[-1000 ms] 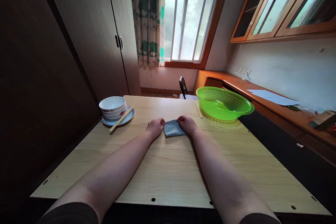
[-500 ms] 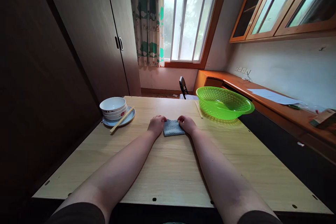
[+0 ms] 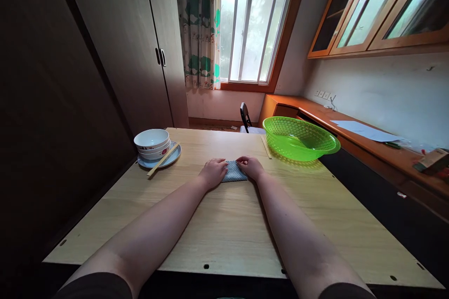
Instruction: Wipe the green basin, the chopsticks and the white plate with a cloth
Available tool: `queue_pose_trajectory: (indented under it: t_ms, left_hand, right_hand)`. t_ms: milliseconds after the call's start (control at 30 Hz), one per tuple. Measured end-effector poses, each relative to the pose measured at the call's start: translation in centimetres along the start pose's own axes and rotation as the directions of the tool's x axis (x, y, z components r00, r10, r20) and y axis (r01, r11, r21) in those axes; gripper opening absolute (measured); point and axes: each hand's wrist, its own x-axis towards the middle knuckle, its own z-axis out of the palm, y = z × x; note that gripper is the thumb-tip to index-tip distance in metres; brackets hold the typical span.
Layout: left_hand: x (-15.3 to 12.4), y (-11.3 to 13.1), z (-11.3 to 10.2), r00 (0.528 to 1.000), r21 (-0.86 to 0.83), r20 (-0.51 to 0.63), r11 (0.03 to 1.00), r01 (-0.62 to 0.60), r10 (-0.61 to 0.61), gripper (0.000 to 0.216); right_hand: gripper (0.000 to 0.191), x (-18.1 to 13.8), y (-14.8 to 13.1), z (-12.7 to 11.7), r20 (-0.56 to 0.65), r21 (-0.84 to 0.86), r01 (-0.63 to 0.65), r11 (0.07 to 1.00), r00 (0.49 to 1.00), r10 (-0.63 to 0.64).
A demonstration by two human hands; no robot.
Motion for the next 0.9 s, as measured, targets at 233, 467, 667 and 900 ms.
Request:
queue_pose_trajectory:
  t_ms: [233,467,667,900]
  left_hand:
    - [0.3,-0.3,0.4,0.977,0.004,-0.035,0.978,0.21,-0.21,0.037]
    - [1.0,-1.6,0.0,0.967,-0.112,-0.096,0.968,0.224,-0.235,0.026]
    - [1.5,-1.3,0.3,0.969,-0.142,-0.151,0.974,0.176,-0.197,0.026]
    - [0.7,0.0,1.3,1.0,-0.035,-0.021,0.999,-0.015,0.014,0.039]
  right_hand:
    - [0.018,0.1,0.0,0.1,-0.017,0.003,0.01,1.0,1.0,-0.01]
    - [0.022,0.0,-0.3,-0.2,-0.056,0.011,0.042,0.999,0.998,-0.042]
    - [0.025,0.3,0.1,0.0,-0.056,-0.038,0.045,0.998,0.997,-0.048]
    - [0.022,0.5,0.4,0.3,-0.034,-0.083,0.045,0.996,0.998,-0.048]
